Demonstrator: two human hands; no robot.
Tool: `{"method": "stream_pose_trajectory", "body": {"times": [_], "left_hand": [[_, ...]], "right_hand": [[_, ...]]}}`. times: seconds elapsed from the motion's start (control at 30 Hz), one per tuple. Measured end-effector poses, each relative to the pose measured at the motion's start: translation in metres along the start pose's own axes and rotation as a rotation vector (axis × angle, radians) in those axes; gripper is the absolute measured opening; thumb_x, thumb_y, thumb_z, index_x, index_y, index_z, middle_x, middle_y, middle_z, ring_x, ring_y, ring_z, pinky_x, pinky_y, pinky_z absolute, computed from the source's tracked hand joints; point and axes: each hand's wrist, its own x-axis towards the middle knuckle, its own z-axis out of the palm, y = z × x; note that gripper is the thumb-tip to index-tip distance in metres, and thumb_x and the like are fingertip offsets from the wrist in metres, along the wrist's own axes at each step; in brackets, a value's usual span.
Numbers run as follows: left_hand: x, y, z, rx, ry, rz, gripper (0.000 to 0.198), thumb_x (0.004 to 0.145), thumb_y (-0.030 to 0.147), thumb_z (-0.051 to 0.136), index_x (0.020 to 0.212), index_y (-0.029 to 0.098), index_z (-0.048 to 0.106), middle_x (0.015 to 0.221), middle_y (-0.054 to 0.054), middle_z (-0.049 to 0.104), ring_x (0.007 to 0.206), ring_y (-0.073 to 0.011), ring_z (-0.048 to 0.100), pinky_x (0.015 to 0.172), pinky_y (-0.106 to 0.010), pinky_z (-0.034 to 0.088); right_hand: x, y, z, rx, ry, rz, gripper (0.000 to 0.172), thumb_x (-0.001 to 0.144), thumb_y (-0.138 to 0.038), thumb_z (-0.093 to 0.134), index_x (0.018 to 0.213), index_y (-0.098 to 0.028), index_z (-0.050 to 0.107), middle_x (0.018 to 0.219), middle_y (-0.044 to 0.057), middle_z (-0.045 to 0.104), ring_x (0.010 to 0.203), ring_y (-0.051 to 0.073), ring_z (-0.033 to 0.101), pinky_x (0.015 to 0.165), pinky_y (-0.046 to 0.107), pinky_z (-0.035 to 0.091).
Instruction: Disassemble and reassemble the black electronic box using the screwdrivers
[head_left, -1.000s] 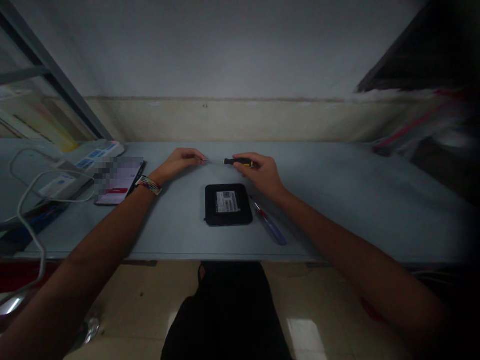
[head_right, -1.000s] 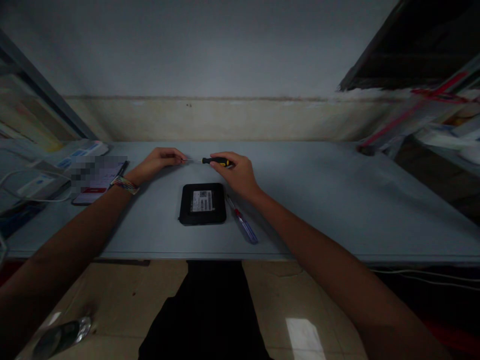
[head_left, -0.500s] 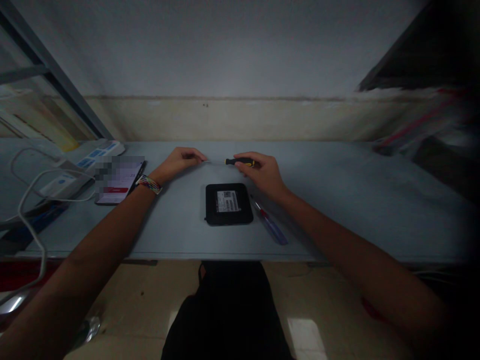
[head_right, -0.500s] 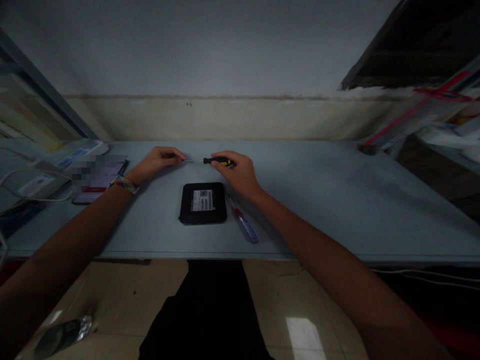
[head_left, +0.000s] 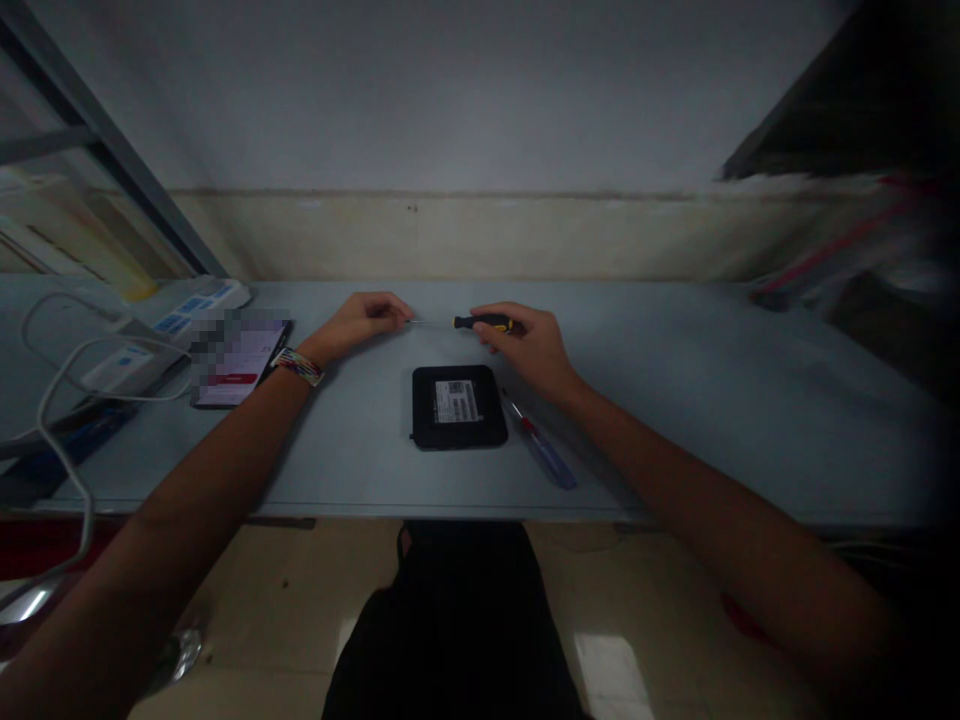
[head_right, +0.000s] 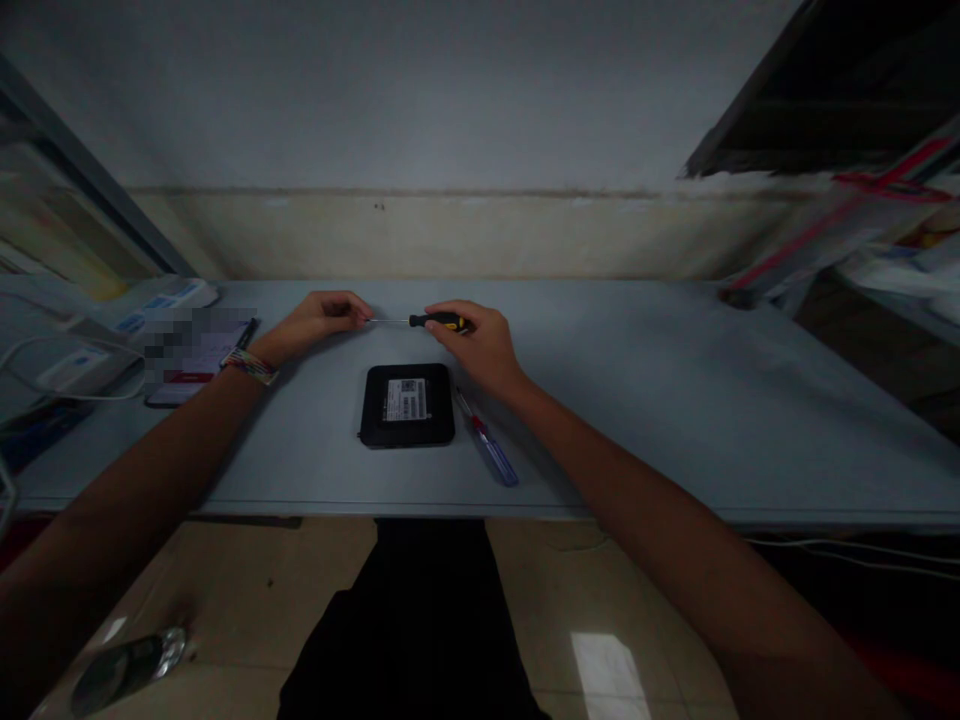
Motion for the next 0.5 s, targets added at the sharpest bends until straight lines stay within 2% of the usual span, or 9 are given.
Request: {"method": "stream_pose_trajectory", "body": {"times": [0.23, 0.5], "left_hand": [[-0.0004, 0.0007, 0.0002, 0.0, -0.002, -0.012, 0.023, 0.083, 0.029, 0.088, 0.103, 0.016, 0.086, 0.094, -0.006, 0.08, 0.087, -0.0162, 0.071, 0.087, -0.032, 0.055], [0.0001, 0.0003, 0.0003, -0.003, -0.008, -0.016, 0.022, 0.084, 0.025, 0.088, 0.103, 0.016, 0.085, 0.096, -0.006, 0.08, 0.09, -0.0163, 0.072, 0.092, -0.033, 0.055]], "right_hand": [[0.0, 0.0005, -0.0004, 0.018, -0.001, -0.004, 0.024, 0.088, -0.037, 0.083, 0.107, -0.024, 0.089, 0.106, 0.008, 0.085, 0.099, 0.027, 0.077, 0.086, 0.043, 0.059], [0.0005, 0.0009, -0.0012, 0.037, -0.02, -0.003, 0.023, 0.088, -0.037, 0.084, 0.106, -0.025, 0.089, 0.103, 0.007, 0.084, 0.099, 0.027, 0.076, 0.085, 0.044, 0.059]]}}
